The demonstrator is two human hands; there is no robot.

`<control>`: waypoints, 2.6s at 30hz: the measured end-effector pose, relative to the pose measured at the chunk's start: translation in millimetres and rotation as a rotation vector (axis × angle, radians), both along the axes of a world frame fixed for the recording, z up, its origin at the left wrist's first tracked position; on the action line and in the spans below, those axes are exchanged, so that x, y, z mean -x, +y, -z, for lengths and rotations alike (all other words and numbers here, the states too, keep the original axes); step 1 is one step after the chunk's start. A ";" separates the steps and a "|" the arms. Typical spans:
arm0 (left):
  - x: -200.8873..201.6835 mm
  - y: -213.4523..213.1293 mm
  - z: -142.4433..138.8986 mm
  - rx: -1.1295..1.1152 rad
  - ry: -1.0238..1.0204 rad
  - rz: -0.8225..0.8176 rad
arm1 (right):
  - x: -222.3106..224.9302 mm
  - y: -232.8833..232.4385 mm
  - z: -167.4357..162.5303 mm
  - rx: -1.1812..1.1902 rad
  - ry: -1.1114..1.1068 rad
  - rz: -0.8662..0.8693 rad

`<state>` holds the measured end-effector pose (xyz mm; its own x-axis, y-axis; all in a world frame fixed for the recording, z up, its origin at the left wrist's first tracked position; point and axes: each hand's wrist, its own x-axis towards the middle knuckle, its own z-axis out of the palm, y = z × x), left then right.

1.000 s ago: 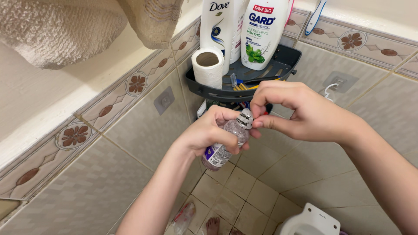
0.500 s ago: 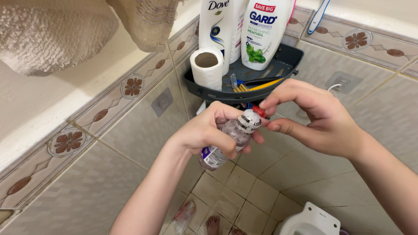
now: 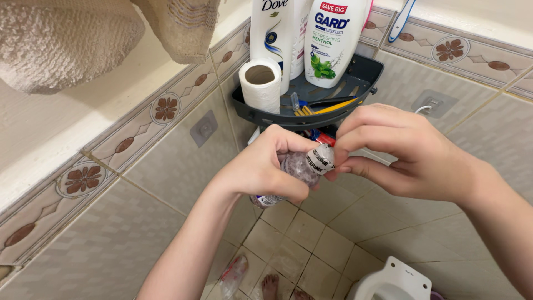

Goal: The person opens and closes a small bottle of mouthwash, then places it on the lower corner shelf of the bathroom. They pick up debris from the bathroom floor into a plastic bag, carry a basin with a toothpaste box to the kitchen, and wash their hands at the sink.

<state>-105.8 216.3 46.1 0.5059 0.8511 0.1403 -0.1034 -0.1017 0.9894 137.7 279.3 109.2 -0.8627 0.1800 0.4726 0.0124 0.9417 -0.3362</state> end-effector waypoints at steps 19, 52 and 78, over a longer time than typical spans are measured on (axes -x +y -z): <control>-13.8 -1.1 -5.1 -0.019 0.066 0.046 | -1.4 -9.5 -30.2 -0.328 -0.090 -0.157; -36.2 -17.4 9.5 -0.718 0.150 -0.846 | 16.9 9.5 132.6 0.794 0.512 0.179; -19.4 -23.7 6.4 -0.298 0.328 -0.825 | 1.6 -10.7 91.6 -0.271 0.298 0.567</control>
<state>-86.4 192.6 39.7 -0.1891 0.9106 0.3675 0.3945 -0.2723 0.8776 136.1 268.6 17.6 -0.4967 0.4069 0.7666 0.4711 0.8682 -0.1556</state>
